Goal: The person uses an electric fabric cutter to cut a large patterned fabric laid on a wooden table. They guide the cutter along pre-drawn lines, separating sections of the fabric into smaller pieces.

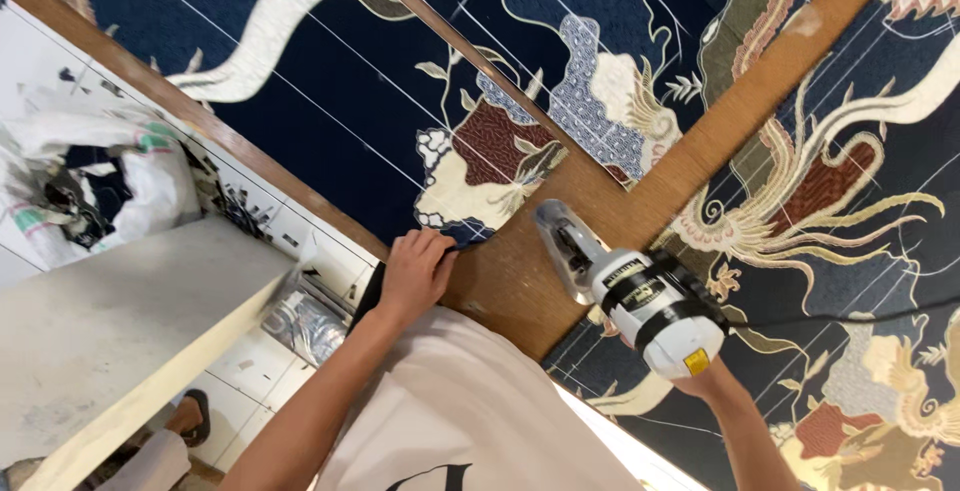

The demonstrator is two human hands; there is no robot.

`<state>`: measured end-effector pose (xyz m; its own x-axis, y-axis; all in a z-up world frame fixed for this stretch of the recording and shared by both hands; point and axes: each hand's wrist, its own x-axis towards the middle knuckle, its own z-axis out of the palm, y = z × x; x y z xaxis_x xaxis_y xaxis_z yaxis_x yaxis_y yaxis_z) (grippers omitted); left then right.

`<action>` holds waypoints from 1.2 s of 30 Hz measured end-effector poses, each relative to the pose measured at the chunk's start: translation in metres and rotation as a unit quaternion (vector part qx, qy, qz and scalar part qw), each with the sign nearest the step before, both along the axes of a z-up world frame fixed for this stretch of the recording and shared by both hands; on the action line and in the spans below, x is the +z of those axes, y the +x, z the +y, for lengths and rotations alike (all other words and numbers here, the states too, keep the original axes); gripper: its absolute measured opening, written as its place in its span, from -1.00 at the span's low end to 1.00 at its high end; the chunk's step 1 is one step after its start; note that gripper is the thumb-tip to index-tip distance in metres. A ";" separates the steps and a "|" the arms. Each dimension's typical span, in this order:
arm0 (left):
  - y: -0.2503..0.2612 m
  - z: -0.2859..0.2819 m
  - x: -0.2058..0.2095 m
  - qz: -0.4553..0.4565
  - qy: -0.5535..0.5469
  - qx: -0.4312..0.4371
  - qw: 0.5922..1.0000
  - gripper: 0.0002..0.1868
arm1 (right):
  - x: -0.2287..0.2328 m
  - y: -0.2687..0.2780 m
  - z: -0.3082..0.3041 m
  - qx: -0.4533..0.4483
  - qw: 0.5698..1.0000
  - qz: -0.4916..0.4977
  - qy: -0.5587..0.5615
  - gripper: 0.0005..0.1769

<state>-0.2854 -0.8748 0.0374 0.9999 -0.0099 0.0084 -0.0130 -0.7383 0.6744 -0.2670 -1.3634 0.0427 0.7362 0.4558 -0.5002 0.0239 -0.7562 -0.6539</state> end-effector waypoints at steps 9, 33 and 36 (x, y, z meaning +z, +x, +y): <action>0.003 0.001 0.020 0.000 0.029 -0.012 1.000 -0.80 | -0.018 0.053 0.008 0.098 0.995 -0.018 0.026 -0.74; -0.002 0.035 -0.046 0.009 0.252 -0.048 0.966 -0.26 | -0.062 0.077 -0.010 0.155 0.988 -0.009 -0.017 -0.55; -0.003 0.035 -0.049 -0.002 0.269 -0.048 0.962 -0.26 | -0.053 0.082 0.004 0.135 0.991 0.005 0.005 -0.56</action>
